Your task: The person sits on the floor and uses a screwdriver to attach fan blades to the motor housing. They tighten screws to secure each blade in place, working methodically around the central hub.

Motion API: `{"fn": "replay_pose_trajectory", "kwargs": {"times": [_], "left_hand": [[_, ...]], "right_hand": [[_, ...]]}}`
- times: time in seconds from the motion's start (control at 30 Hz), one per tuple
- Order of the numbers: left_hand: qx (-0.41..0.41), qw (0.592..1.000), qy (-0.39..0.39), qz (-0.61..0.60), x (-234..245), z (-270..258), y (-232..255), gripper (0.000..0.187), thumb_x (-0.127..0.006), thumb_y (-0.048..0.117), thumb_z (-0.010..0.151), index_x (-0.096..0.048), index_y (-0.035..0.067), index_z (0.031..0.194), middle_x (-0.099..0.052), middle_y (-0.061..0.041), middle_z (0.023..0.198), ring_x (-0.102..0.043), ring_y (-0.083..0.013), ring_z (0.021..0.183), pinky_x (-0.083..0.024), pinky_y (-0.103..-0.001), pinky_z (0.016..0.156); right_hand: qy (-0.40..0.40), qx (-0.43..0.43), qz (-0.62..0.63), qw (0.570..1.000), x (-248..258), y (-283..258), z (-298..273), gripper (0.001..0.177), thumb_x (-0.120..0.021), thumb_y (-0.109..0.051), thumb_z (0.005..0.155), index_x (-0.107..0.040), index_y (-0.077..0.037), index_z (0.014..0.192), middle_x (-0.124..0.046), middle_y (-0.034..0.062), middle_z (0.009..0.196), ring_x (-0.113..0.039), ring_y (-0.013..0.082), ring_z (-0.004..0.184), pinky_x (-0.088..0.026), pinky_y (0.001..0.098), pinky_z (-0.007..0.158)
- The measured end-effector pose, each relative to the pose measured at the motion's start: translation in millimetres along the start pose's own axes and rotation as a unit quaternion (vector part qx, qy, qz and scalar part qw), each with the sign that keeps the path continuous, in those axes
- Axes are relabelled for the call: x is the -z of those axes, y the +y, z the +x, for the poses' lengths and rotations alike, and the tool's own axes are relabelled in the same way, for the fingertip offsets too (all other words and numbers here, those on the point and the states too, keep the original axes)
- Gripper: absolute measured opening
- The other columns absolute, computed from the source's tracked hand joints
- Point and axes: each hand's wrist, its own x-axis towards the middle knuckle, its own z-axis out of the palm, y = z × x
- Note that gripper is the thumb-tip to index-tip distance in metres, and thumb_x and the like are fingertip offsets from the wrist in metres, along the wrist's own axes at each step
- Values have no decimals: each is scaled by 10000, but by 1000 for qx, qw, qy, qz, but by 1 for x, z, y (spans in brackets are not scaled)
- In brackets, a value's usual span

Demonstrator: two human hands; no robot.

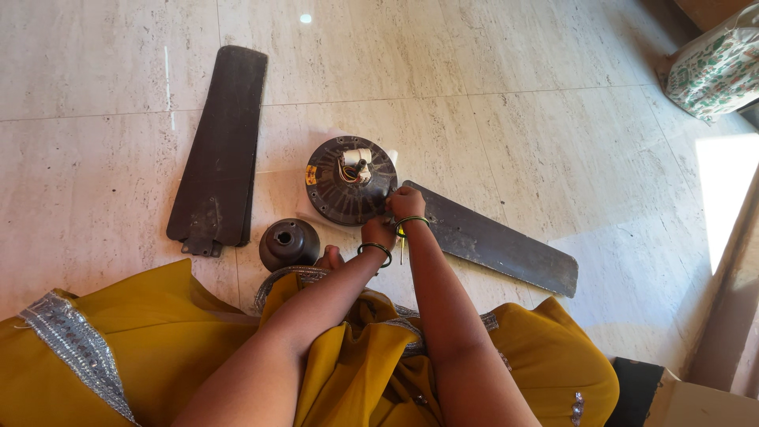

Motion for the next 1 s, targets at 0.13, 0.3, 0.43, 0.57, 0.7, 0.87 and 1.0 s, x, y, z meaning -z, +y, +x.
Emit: {"fn": "replay_pose_trajectory", "kwargs": {"times": [0.13,0.3,0.43,0.57,0.7,0.87,1.0], "left_hand": [[-15,998,48,46,21,-6,24,185,-691,236,890,-747,63,853,-709,-233,818,-709,-436,830,-558,-514,731],[-18,993,60,104,57,-9,58,201,-680,263,907,-723,67,919,-734,-216,900,-712,-420,876,-557,-523,769],[-71,989,82,100,67,-1,75,191,-684,197,836,-725,65,969,-734,-196,1014,-693,-409,946,-548,-511,803],[-55,993,52,96,66,7,80,195,-670,171,826,-757,96,983,-734,-183,1052,-695,-396,965,-557,-491,830],[-46,995,21,91,67,17,76,169,-663,172,812,-786,121,917,-750,-154,1021,-708,-378,951,-564,-481,841],[-51,988,17,142,66,26,73,146,-668,195,851,-790,150,916,-747,-151,1004,-713,-374,938,-572,-479,821],[-33,986,32,158,60,20,77,135,-665,201,846,-787,155,880,-752,-128,1009,-718,-365,926,-572,-481,800]], "right_hand": [[23,49,-7,999,-6,8,3,23,-759,-78,731,-745,-59,733,-764,91,705,-753,174,658,-594,322,660],[87,67,-26,994,-17,24,17,70,-771,-125,733,-759,-79,786,-749,147,768,-745,252,719,-587,372,705],[63,44,3,997,-18,34,28,100,-693,-167,800,-748,-91,835,-753,151,799,-757,250,755,-594,385,718],[62,37,21,997,-16,33,27,150,-679,-176,770,-781,-90,841,-773,141,830,-754,237,791,-591,373,750],[67,12,10,998,-10,22,14,191,-684,-221,780,-811,-101,857,-785,156,851,-763,244,807,-585,371,774],[80,17,-43,996,-4,7,7,205,-755,-229,718,-826,-109,869,-776,169,896,-757,304,881,-579,386,822],[68,-20,-25,997,-1,9,7,217,-762,-212,705,-810,-74,866,-788,187,897,-788,315,885,-599,403,816]]}}
